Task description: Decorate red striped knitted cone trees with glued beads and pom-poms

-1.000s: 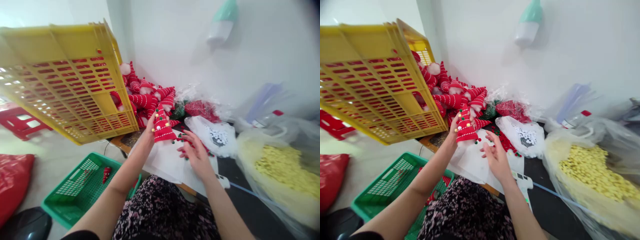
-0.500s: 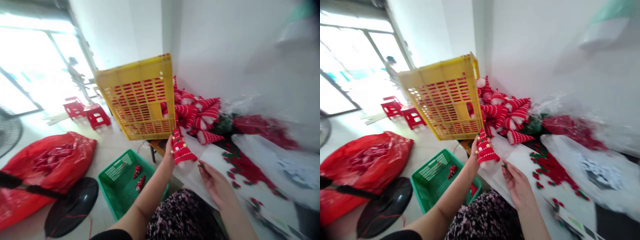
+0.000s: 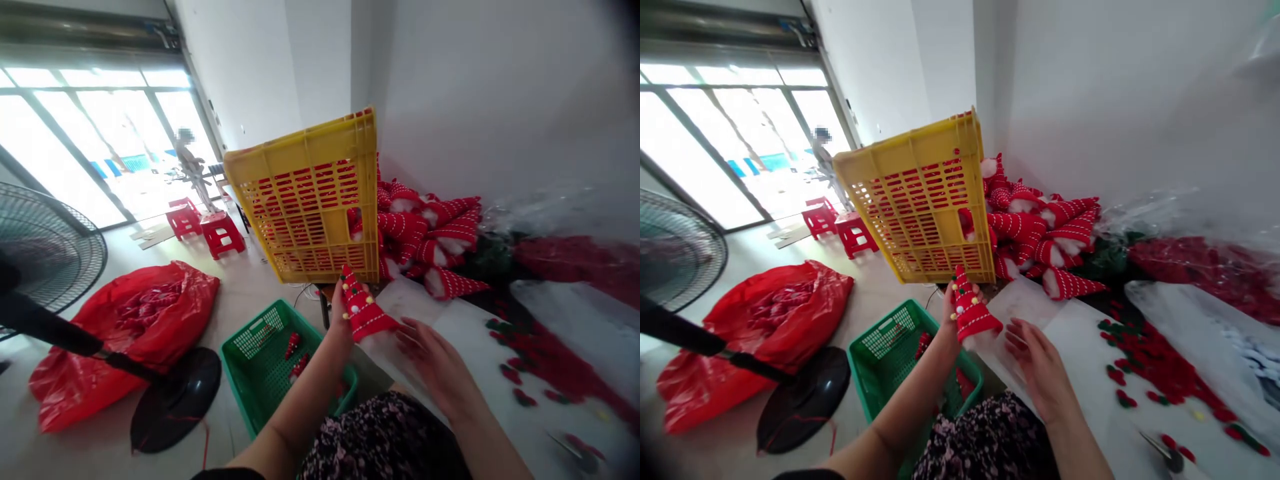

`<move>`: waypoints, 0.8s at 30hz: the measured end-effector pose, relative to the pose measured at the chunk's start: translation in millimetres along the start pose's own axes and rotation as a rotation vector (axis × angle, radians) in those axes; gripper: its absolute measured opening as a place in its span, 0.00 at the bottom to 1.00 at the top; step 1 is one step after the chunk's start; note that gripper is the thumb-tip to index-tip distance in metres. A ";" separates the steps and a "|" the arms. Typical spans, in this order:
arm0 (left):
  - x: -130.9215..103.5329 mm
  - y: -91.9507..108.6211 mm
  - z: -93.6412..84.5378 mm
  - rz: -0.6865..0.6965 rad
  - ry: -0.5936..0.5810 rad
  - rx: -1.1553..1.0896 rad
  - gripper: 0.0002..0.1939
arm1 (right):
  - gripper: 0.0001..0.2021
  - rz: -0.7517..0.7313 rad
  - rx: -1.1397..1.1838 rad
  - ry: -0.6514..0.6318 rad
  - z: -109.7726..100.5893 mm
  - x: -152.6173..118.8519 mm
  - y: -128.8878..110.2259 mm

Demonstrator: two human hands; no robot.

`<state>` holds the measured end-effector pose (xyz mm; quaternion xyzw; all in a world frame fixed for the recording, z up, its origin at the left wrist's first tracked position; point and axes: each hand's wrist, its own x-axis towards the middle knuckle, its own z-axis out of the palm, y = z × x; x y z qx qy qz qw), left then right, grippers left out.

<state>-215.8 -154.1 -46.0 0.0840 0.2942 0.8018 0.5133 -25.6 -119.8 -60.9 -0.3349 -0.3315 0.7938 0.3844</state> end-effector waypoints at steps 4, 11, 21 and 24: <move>-2.3 -6.7 26.6 -0.033 0.006 0.020 0.24 | 0.08 0.251 0.145 -0.097 21.5 -10.9 5.5; -17.3 28.8 15.8 0.096 0.033 0.210 0.24 | 0.09 0.213 0.064 -0.115 9.7 -11.5 -0.7; -44.2 72.2 -164.3 0.358 0.549 0.801 0.30 | 0.24 -0.743 -1.139 0.287 -35.6 14.8 -38.2; -52.3 74.0 -207.0 0.322 0.630 1.098 0.28 | 0.24 -0.784 -1.159 0.315 -42.3 5.1 -42.1</move>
